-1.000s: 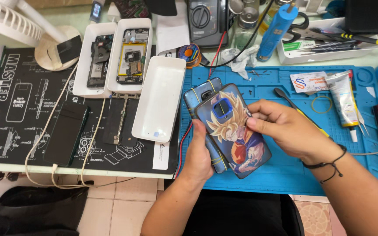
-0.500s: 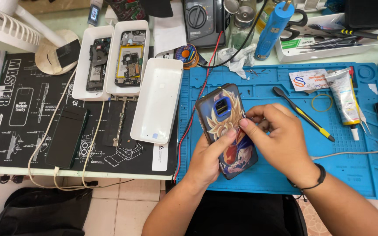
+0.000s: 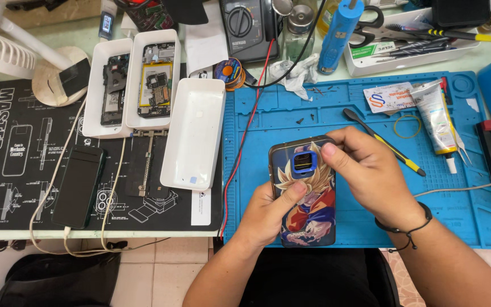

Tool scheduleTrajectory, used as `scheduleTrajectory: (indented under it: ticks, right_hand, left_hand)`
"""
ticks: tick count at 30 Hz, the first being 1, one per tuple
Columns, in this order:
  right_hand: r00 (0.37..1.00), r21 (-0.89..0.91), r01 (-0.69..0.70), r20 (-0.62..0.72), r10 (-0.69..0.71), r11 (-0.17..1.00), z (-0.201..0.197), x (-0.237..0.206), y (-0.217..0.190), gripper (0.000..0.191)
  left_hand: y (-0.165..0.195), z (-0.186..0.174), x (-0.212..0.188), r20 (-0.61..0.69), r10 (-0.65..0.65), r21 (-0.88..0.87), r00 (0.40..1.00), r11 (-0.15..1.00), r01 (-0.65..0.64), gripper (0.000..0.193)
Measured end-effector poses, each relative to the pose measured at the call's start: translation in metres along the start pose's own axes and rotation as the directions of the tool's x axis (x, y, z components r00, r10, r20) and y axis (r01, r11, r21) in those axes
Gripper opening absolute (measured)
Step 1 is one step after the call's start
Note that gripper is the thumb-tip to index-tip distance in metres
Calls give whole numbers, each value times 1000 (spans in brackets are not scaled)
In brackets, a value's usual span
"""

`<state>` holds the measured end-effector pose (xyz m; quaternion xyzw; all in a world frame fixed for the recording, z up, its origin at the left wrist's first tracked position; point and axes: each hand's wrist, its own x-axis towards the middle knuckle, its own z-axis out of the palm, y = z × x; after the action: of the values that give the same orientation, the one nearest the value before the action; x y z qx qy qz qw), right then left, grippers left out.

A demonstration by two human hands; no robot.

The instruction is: The person reassembles a smartphone by placing the back cover onto the chassis and pressing the edges. They then test the screen and connectivity, and secure the device with multiple rubber bands while it remains powered on.

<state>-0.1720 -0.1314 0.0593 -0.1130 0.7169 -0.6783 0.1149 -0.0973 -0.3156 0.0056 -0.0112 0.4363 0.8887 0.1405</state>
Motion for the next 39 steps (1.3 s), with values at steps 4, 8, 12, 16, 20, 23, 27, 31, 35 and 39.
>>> scheduleTrajectory:
  ticks: [4, 8, 12, 16, 20, 23, 27, 31, 35, 39]
  right_hand:
    - [999, -98, 47, -12, -49, 994, -3, -1, 2, 23]
    - [1000, 0, 17, 24, -17, 1000, -5, 3, 5, 20]
    - [996, -43, 81, -32, -82, 996, -3, 2, 5, 18]
    - [981, -376, 171, -22, -193, 911, 6, -23, -3, 59]
    - [898, -488, 440, 242, -368, 754, 22, -52, -8, 102]
    - [937, -449, 349, 188, -295, 823, 28, -59, -3, 107]
    - [928, 21, 179, 328, -176, 984, 12, -59, 15, 107]
    - [846, 663, -373, 530, -55, 649, -2, -64, 35, 108]
    - [764, 734, -530, 630, -136, 424, -6, -67, 49, 98]
    - [737, 736, -584, 658, -157, 344, -11, -69, 53, 92]
  left_hand:
    - [4, -1, -1, 14, -40, 38, 999, 998, 40, 36]
    - [4, -5, -3, 49, -42, 67, 998, 997, 38, 36]
    - [1, -3, -1, 21, -28, 54, 999, 998, 27, 34]
    - [12, 5, 11, -348, 179, -22, 920, 980, -199, 34]
    - [26, 20, 13, -350, 317, 63, 882, 947, -315, 44]
    - [27, 28, 1, -256, 256, 92, 932, 966, -240, 50]
    - [28, 18, 1, -146, 342, 152, 928, 935, -320, 57]
    - [37, 2, 3, -278, 379, 302, 883, 907, -294, 47]
    - [52, -7, 8, -194, 232, 58, 953, 973, -225, 48]
    - [54, -14, 4, -41, 233, -8, 972, 972, -234, 44]
